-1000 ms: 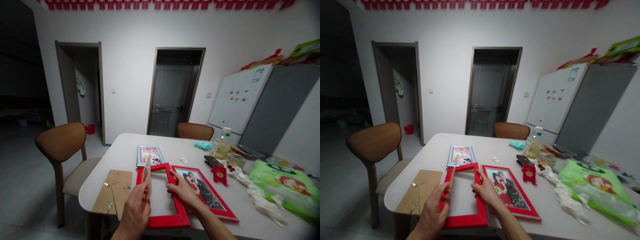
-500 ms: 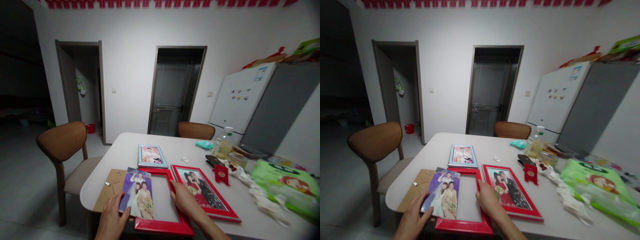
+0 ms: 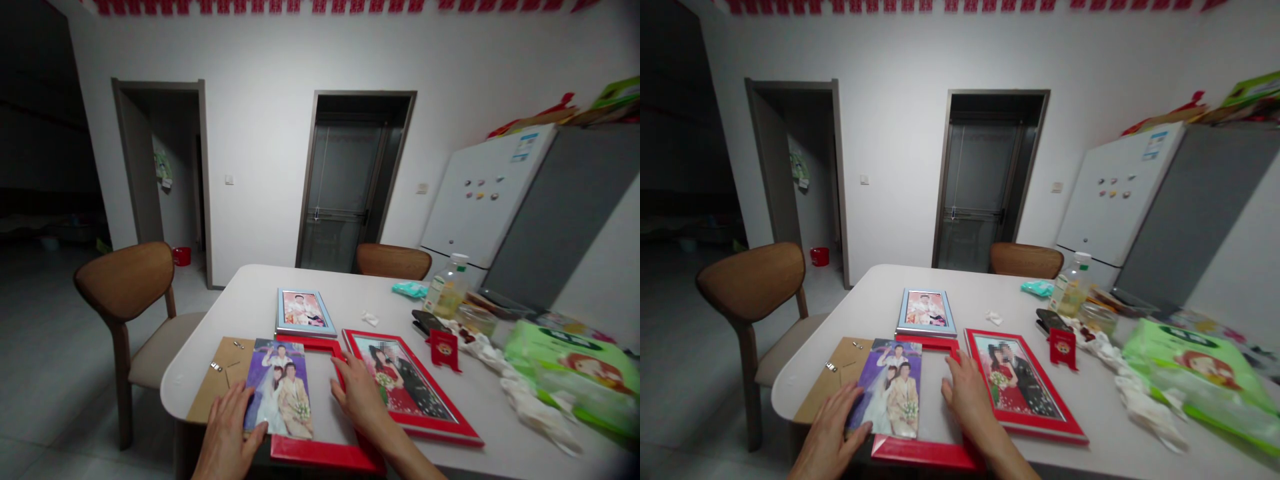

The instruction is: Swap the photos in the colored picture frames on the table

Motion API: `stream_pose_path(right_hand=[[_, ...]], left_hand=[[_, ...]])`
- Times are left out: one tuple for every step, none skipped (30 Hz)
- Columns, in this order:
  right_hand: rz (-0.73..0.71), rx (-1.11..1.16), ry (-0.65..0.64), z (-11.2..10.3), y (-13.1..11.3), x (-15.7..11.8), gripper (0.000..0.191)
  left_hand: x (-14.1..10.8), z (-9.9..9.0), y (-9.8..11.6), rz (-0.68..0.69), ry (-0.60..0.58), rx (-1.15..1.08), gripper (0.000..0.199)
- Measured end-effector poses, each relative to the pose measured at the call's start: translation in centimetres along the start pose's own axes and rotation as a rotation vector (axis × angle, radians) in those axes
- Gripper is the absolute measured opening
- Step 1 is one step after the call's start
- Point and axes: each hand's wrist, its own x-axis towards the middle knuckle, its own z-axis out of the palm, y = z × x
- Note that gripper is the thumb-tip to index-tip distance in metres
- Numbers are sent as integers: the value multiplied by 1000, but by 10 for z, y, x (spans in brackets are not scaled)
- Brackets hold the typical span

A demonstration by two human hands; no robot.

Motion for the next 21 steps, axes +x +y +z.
stream_pose_path(right_hand=[[-9,83,-2,1,-6,-1,40],[-7,178,-31,4,-13,-1,41],[3,273,-75,7,-19,-1,43],[16,354,-116,11,-26,-1,44],[26,419,-144,16,-32,0,46],[38,469,-157,21,-37,1,47],[55,513,-159,26,-41,3,50],[83,565,-158,30,-45,6,53],[122,630,-158,33,-49,8,56],[165,709,-158,34,-54,11,58],[204,797,-153,34,-58,13,60],[230,887,-139,31,-63,14,61],[235,975,-118,27,-69,16,61],[221,1055,-96,21,-76,16,61],[194,1124,-78,14,-82,16,61],[160,1183,-72,7,-88,16,60],[129,1230,-69,1,-93,15,59],[108,1261,-64,-5,-97,15,58],[102,1272,-52,-9,-99,14,57],[112,1264,-37,-11,-99,13,56],[142,1241,-24,-11,-97,12,56]], left_hand=[[0,-1,2,5,-2,9,45],[0,-1,3,17,-2,16,46],[0,-1,6,38,1,19,46],[0,-1,8,68,3,17,48],[0,1,11,104,2,7,50],[0,3,14,145,-4,-8,52],[0,5,17,184,-12,-27,54],[0,9,19,215,-19,-46,55],[1,13,21,238,-21,-63,56],[2,16,23,252,-15,-75,58],[4,20,25,260,1,-85,59],[6,22,27,262,25,-97,60],[9,23,29,264,58,-116,61],[12,22,30,264,93,-147,60],[16,20,32,264,126,-190,60],[20,15,34,257,156,-246,58],[23,9,36,240,179,-311,55],[27,2,38,210,200,-382,50],[30,-6,40,166,225,-457,46],[32,-12,41,104,257,-535,42],[34,-18,43,27,292,-621,39]])
